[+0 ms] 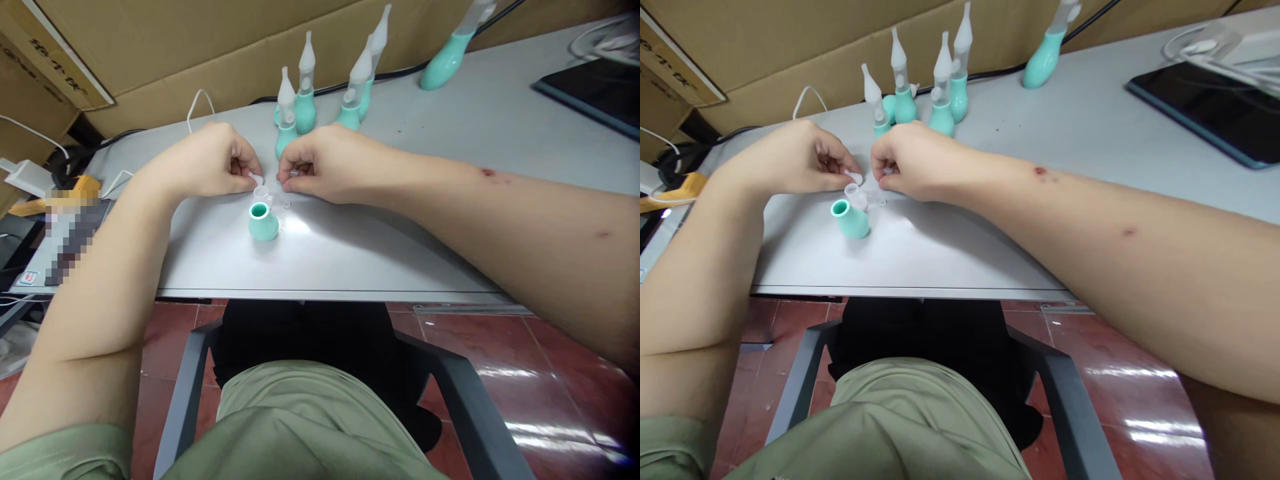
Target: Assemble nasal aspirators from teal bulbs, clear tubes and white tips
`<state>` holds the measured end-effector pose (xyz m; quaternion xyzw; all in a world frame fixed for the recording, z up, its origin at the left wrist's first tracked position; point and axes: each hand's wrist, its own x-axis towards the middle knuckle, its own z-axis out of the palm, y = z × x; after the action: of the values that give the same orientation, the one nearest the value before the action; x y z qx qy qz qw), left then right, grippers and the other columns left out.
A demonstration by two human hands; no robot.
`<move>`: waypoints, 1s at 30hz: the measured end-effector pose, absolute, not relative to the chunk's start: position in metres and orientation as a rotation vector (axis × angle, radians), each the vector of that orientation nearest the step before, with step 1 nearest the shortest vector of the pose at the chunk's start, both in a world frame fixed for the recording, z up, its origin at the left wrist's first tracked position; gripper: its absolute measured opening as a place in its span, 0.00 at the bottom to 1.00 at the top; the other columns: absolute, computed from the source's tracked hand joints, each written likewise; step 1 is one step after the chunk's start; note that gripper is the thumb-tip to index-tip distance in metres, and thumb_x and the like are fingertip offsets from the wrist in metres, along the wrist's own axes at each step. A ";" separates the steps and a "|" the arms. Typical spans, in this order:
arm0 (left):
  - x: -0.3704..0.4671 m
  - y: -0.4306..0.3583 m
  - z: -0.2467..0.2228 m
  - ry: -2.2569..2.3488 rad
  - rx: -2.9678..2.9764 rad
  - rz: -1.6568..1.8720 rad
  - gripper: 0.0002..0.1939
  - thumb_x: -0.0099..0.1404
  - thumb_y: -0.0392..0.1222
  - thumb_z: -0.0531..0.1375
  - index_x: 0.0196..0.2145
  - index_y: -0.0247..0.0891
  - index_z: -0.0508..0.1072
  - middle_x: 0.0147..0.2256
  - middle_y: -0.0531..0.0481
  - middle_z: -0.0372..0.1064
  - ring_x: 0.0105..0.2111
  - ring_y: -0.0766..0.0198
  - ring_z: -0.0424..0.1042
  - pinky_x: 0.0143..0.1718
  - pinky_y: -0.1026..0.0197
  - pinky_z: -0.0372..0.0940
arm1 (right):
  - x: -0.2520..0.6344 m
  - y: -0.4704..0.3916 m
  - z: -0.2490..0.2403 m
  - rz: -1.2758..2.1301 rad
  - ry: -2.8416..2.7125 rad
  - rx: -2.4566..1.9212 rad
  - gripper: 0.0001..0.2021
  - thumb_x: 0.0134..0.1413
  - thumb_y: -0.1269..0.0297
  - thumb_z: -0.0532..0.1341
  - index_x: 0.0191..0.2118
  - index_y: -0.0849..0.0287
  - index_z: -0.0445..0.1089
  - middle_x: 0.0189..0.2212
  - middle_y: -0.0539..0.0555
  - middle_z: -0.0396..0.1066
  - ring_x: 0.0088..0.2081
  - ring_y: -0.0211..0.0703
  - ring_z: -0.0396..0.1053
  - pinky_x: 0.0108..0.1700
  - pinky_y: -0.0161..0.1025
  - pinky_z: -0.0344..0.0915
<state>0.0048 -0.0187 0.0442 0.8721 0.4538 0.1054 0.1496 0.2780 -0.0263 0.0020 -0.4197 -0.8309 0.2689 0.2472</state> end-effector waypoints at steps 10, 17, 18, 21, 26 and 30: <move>0.006 -0.014 0.039 1.285 2.452 0.313 0.15 0.62 0.56 0.73 0.40 0.48 0.95 0.30 0.50 0.86 0.30 0.52 0.79 0.40 0.50 0.73 | 0.280 -0.014 -0.009 0.820 -2.237 -1.017 0.17 0.60 0.85 0.73 0.33 0.50 0.88 0.32 0.52 0.85 0.43 0.53 0.85 0.57 0.45 0.84; 0.005 -0.014 0.040 1.237 2.398 0.331 0.13 0.61 0.56 0.75 0.39 0.49 0.94 0.32 0.49 0.87 0.32 0.51 0.80 0.40 0.48 0.73 | 0.279 -0.020 -0.011 0.941 -2.236 -0.948 0.12 0.63 0.79 0.74 0.40 0.51 0.88 0.35 0.50 0.86 0.49 0.50 0.87 0.58 0.41 0.84; 0.005 -0.014 0.040 1.233 2.389 0.323 0.13 0.61 0.56 0.75 0.39 0.49 0.94 0.32 0.48 0.88 0.32 0.50 0.81 0.40 0.47 0.73 | 0.279 -0.021 -0.011 0.957 -2.236 -0.945 0.12 0.63 0.80 0.75 0.41 0.51 0.88 0.35 0.50 0.86 0.48 0.50 0.87 0.57 0.41 0.83; 0.004 -0.014 0.041 1.221 2.358 0.269 0.12 0.61 0.55 0.77 0.40 0.50 0.93 0.34 0.46 0.89 0.35 0.47 0.85 0.42 0.44 0.76 | 0.281 -0.023 -0.005 0.973 -2.186 -0.922 0.13 0.62 0.80 0.77 0.39 0.50 0.87 0.34 0.50 0.85 0.44 0.49 0.84 0.54 0.43 0.82; -0.001 -0.012 0.042 1.289 2.321 0.373 0.27 0.59 0.56 0.80 0.55 0.49 0.96 0.38 0.47 0.90 0.38 0.48 0.85 0.47 0.41 0.80 | 0.285 -0.034 0.020 0.843 -1.823 -0.909 0.17 0.68 0.81 0.72 0.33 0.49 0.77 0.33 0.50 0.79 0.36 0.43 0.75 0.45 0.43 0.72; 0.005 -0.003 0.037 1.354 2.320 0.755 0.43 0.59 0.68 0.83 0.66 0.46 0.92 0.50 0.44 0.92 0.46 0.49 0.79 0.56 0.36 0.79 | 0.289 -0.039 0.034 0.773 -1.678 -0.918 0.20 0.64 0.82 0.72 0.37 0.45 0.69 0.35 0.48 0.72 0.36 0.41 0.72 0.39 0.42 0.63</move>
<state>0.0050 -0.0026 0.0374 0.8187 0.4777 0.2664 0.1749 0.2889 -0.0388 0.0344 -0.3818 -0.6981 0.3216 0.5134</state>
